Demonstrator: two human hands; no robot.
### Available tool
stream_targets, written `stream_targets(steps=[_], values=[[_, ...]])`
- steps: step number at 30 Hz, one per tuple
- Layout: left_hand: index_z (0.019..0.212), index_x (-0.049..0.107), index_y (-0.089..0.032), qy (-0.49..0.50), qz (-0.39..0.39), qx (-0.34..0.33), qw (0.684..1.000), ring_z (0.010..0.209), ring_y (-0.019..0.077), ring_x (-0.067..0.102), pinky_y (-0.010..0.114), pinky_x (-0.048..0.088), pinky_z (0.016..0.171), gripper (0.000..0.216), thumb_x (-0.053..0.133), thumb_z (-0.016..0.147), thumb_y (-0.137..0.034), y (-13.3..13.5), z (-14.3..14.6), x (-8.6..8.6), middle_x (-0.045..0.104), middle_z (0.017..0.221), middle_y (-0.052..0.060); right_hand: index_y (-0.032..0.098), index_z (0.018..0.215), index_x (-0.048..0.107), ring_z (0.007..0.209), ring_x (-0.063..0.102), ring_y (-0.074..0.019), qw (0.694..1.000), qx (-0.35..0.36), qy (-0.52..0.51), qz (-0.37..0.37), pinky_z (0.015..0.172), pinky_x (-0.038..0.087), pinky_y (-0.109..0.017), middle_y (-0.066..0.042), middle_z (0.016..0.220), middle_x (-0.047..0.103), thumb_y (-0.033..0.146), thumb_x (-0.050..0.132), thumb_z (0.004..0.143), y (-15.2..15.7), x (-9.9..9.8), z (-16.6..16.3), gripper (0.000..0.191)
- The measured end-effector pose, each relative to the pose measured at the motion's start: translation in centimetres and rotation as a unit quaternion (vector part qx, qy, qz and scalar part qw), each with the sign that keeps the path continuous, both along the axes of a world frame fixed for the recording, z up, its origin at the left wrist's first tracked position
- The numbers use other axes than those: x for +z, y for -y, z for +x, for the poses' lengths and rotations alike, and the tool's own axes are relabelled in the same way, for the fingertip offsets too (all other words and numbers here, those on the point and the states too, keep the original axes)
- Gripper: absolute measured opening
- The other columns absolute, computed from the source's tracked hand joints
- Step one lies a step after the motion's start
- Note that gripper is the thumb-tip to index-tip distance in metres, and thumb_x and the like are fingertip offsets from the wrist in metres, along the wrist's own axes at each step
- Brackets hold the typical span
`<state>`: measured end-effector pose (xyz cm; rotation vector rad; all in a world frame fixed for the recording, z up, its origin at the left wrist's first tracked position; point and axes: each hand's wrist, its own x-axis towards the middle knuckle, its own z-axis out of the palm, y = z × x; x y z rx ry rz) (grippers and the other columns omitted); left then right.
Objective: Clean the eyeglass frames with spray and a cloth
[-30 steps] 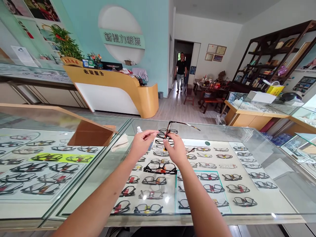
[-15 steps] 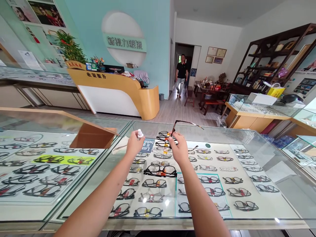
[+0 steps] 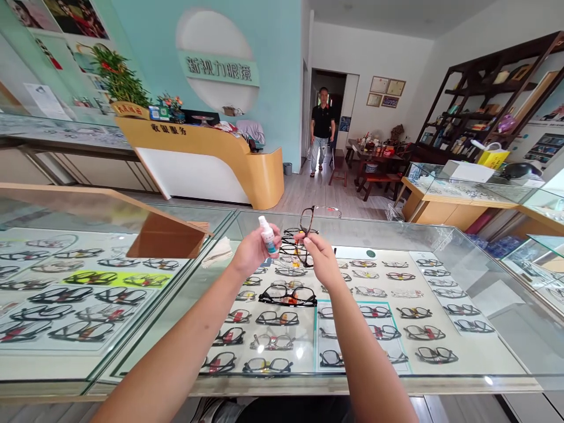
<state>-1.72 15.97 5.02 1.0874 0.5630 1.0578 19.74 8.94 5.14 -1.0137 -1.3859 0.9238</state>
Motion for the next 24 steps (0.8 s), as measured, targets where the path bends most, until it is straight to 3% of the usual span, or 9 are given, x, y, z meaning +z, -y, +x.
stream_targets(steps=[4, 7, 11, 16, 24], values=[[0.069, 0.054, -0.022, 0.029, -0.040, -0.078, 0.996, 0.056, 0.0136, 0.040, 0.024, 0.029, 0.043, 0.075, 0.063, 0.080, -0.096, 0.7, -0.2, 0.6, 0.040, 0.063, -0.001, 0.025, 0.112, 0.082, 0.127, 0.072, -0.0290, 0.999, 0.049, -0.004, -0.023, 0.115, 0.051, -0.043, -0.008, 0.129, 0.081, 0.066, 0.063, 0.101, 0.4, 0.2, -0.6, 0.047], [0.061, 0.051, -0.023, 0.025, -0.044, -0.112, 0.992, 0.049, 0.0126, 0.033, 0.024, 0.022, 0.040, 0.082, 0.055, 0.079, -0.103, 0.8, -0.3, 0.7, 0.032, 0.055, -0.003, 0.025, 0.111, 0.082, 0.127, 0.071, -0.0291, 0.998, 0.063, -0.002, -0.027, 0.116, 0.051, -0.043, -0.007, 0.125, 0.081, 0.068, 0.064, 0.101, 0.6, 0.4, -0.9, 0.047], [0.056, 0.050, -0.024, 0.000, -0.024, -0.129, 0.991, 0.045, 0.0124, 0.030, 0.027, 0.027, 0.040, 0.087, 0.045, 0.077, -0.108, 1.2, 0.0, 0.6, 0.029, 0.049, -0.004, 0.026, 0.109, 0.081, 0.122, 0.072, -0.0284, 0.997, 0.064, 0.011, -0.031, 0.112, 0.052, -0.042, -0.006, 0.121, 0.081, 0.069, 0.062, 0.101, 0.9, 0.5, -1.2, 0.048], [0.054, 0.048, -0.024, -0.068, 0.018, -0.063, 0.996, 0.044, 0.0113, 0.035, 0.027, 0.026, 0.042, 0.089, 0.046, 0.074, -0.110, 1.2, 0.7, 0.0, 0.038, 0.050, -0.001, 0.026, 0.108, 0.082, 0.117, 0.071, -0.0269, 0.997, 0.072, 0.020, -0.029, 0.106, 0.053, -0.040, -0.006, 0.117, 0.080, 0.065, 0.060, 0.103, 0.9, 0.3, -1.4, 0.045], [0.052, 0.048, -0.022, -0.158, 0.034, 0.036, 0.986, 0.039, 0.0083, 0.031, 0.024, 0.022, 0.039, 0.085, 0.047, 0.084, -0.101, 0.8, 1.2, -1.1, 0.035, 0.045, -0.002, 0.026, 0.105, 0.083, 0.112, 0.067, -0.0262, 0.992, 0.114, 0.045, -0.037, 0.104, 0.050, -0.040, -0.006, 0.117, 0.079, 0.066, 0.061, 0.104, 0.9, 0.1, -1.4, 0.046]])
